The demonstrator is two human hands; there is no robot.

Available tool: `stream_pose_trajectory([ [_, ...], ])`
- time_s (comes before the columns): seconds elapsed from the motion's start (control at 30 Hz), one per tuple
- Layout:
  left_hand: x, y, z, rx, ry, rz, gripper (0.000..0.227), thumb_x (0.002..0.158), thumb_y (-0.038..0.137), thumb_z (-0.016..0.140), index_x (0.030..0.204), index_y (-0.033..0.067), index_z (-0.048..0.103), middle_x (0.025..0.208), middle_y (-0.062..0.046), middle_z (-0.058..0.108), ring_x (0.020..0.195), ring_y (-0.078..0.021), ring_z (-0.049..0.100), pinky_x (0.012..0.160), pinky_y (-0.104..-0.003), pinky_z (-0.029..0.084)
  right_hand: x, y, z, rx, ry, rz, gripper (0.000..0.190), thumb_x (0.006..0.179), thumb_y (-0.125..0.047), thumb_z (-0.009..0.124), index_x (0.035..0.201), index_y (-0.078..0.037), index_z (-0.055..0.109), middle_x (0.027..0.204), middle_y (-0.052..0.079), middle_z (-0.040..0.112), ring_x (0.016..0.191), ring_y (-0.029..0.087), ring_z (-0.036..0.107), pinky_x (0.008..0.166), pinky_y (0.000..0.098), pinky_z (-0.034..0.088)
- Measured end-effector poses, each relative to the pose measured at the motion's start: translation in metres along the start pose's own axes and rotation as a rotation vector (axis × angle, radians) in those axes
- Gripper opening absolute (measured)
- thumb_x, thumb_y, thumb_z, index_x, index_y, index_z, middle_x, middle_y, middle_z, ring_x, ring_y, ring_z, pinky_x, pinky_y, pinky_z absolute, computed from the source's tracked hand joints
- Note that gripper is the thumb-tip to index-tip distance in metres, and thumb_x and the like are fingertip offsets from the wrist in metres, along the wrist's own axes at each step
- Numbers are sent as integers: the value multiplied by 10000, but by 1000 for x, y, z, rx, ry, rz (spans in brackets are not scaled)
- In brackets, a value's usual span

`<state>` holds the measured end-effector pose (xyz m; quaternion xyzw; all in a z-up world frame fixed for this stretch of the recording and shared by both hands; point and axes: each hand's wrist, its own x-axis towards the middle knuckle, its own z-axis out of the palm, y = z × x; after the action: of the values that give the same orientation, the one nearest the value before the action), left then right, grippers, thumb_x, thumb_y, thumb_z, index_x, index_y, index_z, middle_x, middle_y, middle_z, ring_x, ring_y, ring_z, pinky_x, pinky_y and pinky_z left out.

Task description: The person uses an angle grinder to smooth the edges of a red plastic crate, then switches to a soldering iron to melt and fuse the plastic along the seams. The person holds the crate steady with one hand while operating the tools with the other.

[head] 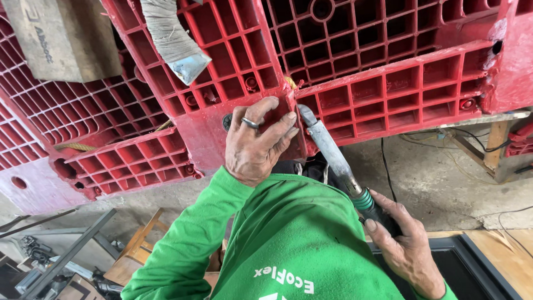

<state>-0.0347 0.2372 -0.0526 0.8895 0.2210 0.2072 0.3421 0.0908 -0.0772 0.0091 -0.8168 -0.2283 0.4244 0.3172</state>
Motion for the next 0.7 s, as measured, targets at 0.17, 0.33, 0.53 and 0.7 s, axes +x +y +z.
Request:
stream_pose_trajectory([
  [0.17, -3, -2, 2, 3, 17, 17, 362, 891, 151, 879, 1224, 159, 736, 1309, -81, 578, 1097, -314, 577, 931, -425, 535, -3, -7, 19, 367, -20, 222, 548, 918, -185, 660, 1425, -14, 541, 957, 80, 704, 628, 80, 568, 556, 236, 481],
  [0.33, -6, 0, 2, -26, 14, -1, 336, 914, 183, 865, 1225, 166, 740, 1313, -72, 586, 1033, -304, 557, 883, -400, 524, -11, -25, 27, 701, -75, 368, 527, 960, -231, 586, 1435, -21, 491, 820, 100, 626, 512, 107, 521, 457, 243, 418],
  [0.53, -6, 0, 1, -24, 17, 24, 328, 925, 193, 843, 1231, 161, 731, 1311, -67, 575, 1010, -293, 544, 889, -409, 502, -17, -60, 34, 1003, -92, 472, 421, 975, -311, 543, 1321, -78, 480, 733, 140, 581, 384, 134, 449, 338, 255, 361],
  [0.7, -6, -1, 2, -27, 53, 29, 297, 945, 175, 827, 1226, 167, 730, 1313, -70, 577, 1033, -303, 559, 909, -415, 509, -20, -88, 36, 1279, -146, 567, 364, 998, -358, 533, 1246, -128, 399, 760, 135, 520, 364, 131, 424, 266, 253, 325],
])
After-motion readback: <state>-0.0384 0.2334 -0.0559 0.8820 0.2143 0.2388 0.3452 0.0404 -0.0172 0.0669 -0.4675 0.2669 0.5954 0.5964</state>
